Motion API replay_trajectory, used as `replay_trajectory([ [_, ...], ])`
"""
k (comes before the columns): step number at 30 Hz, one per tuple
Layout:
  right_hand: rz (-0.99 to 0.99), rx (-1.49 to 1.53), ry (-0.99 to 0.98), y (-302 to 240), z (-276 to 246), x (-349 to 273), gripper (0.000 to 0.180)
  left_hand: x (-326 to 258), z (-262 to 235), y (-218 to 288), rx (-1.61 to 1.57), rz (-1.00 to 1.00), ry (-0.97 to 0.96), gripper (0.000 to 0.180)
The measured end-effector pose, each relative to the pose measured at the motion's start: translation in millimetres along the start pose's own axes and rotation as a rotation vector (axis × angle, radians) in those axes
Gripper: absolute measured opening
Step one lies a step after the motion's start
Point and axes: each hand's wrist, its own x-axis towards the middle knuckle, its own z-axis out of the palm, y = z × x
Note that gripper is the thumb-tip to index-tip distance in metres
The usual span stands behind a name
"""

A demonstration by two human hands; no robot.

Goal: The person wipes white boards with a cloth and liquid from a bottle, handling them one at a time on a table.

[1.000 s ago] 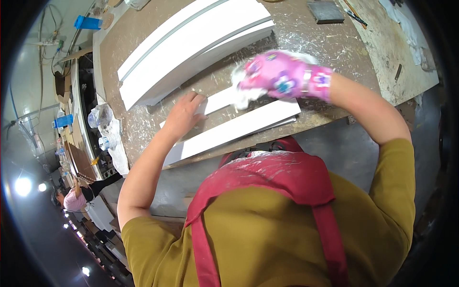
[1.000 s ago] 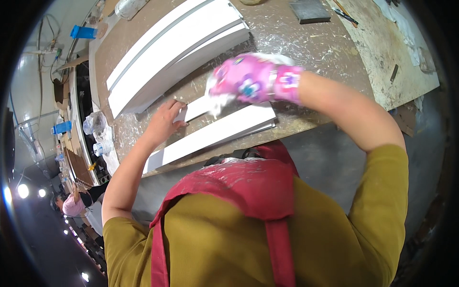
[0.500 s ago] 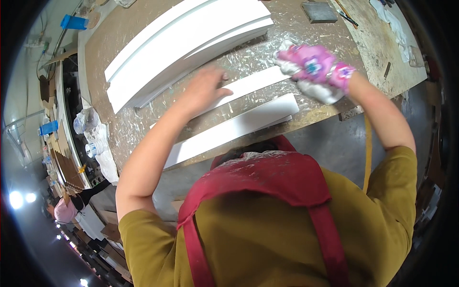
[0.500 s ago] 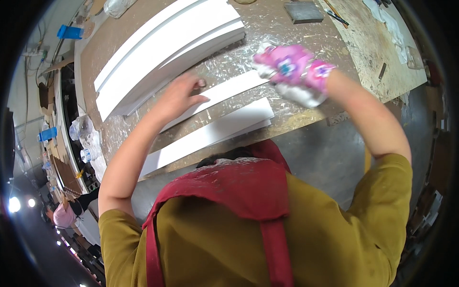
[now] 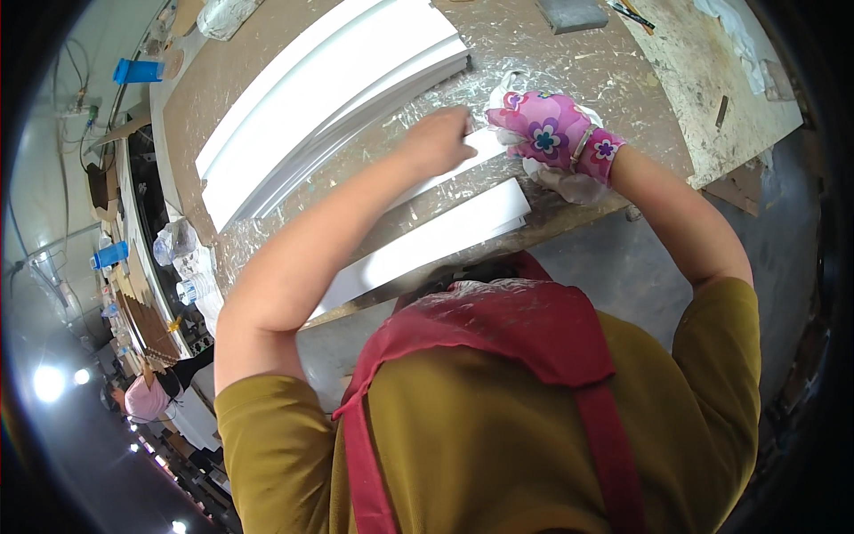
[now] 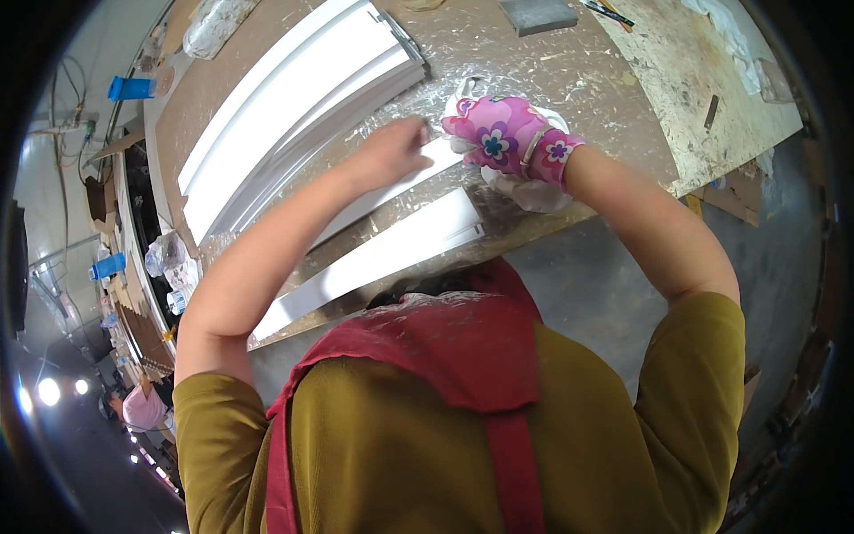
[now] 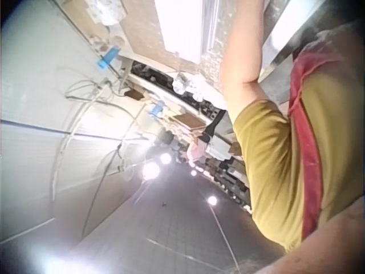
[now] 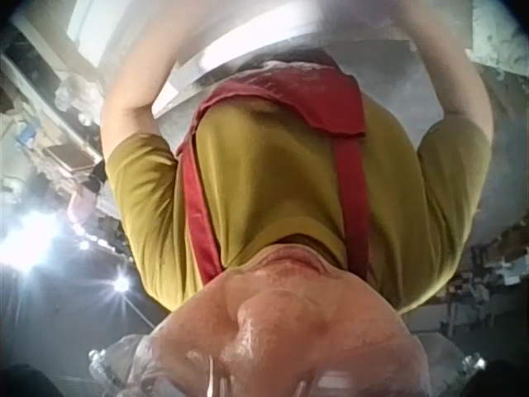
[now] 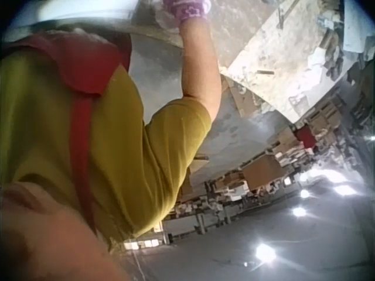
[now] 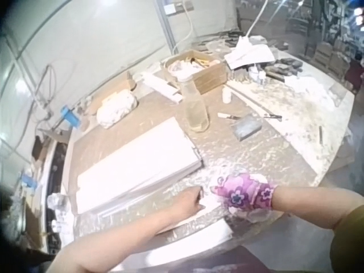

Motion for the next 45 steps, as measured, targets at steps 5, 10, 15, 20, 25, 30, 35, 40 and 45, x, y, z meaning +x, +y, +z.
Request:
replay_trajectory([
  [5,-0.011,-0.125,-0.070,-6.9,-7.5,-1.6,0.051,-2.3,3.9,12.6,-0.067,-0.083,0.044,0.038],
  [10,-0.173,-0.137,0.213,-4.3,1.0,-5.1,0.042,-6.2,5.2,7.0,-0.040,-0.055,0.087,0.037],
  [15,-0.148,-0.151,0.188,-1.9,4.0,-4.6,0.042,0.4,8.0,16.2,-0.092,-0.072,0.102,0.036],
  [20,-0.126,-0.182,0.208,-6.0,1.0,-7.5,0.043,-3.6,10.5,8.0,-0.052,-0.047,0.171,0.039],
  [25,-0.146,-0.190,0.196,-6.3,-0.8,-12.5,0.043,-19.7,6.3,0.9,0.010,0.003,0.140,0.047],
  [30,0.006,-0.014,0.241,9.2,0.2,-25.9,0.068,-104.8,20.5,-45.3,0.212,0.047,0.300,0.049],
  [35,0.054,0.030,0.326,9.4,10.5,-44.4,0.075,-147.7,16.3,-54.5,0.149,0.082,0.189,0.046],
  [40,0.161,0.530,0.420,50.0,11.8,-34.7,0.055,-186.6,-41.4,-58.5,0.074,0.024,0.666,0.044],
  [45,0.048,1.349,0.391,99.8,-35.0,-42.9,0.036,-270.0,-65.4,-136.7,0.470,-0.401,1.055,0.051],
])
